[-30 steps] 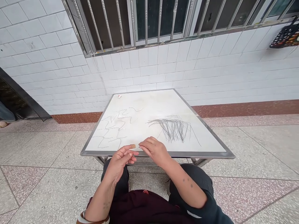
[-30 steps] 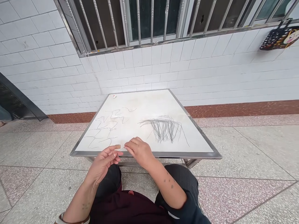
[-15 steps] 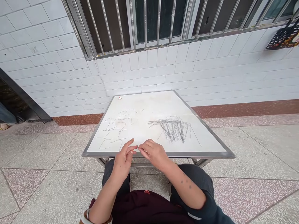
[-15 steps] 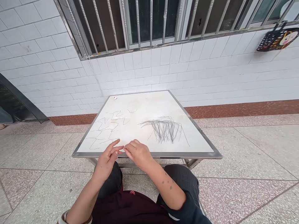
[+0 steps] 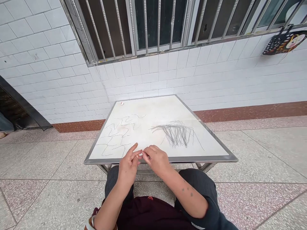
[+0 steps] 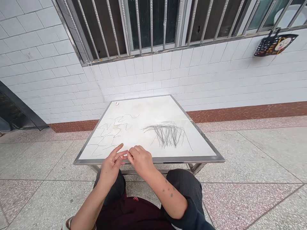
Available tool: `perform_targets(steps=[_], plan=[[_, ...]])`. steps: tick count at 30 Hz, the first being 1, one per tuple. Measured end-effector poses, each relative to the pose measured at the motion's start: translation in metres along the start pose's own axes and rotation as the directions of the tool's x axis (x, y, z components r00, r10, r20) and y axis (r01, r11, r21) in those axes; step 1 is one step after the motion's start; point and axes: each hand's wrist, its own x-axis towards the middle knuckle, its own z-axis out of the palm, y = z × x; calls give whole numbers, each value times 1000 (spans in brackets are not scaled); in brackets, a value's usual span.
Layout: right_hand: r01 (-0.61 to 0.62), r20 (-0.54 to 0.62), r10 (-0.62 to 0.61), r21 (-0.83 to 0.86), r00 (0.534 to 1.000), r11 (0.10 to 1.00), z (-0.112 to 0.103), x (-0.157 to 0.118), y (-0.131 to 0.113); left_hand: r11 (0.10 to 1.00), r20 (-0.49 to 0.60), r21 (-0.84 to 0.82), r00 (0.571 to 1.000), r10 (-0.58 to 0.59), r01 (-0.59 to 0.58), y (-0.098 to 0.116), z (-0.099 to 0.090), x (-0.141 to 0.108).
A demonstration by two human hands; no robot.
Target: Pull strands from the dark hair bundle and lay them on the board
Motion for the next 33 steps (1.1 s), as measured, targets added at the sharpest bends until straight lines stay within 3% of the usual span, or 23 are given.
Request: perform_targets(steps=[4, 10, 14, 24, 27, 33], plan=[[-70, -11, 69, -23, 998, 997, 1, -1, -3, 1000, -2, -20, 1000, 20, -20, -3, 2, 2], [39, 82, -45, 71, 996, 997, 0, 0, 7, 983, 12, -140, 993, -120, 121, -8, -8, 11], [51, 97, -60, 101, 993, 994, 4, -2, 10, 965, 8, -214, 988, -153, 151, -10, -7, 12], [-80, 74, 69, 171, 995, 982, 13, -7, 3, 963, -76, -249, 989, -129, 106, -21, 5, 12], [-113, 82, 92, 302, 992, 947, 16, -7, 5, 966, -78, -240, 990, -119, 97, -20, 2, 12], [-249, 137, 208, 557, 969, 793, 21, -10, 4, 965, -121, -253, 987, -105, 72, -13, 0, 14]])
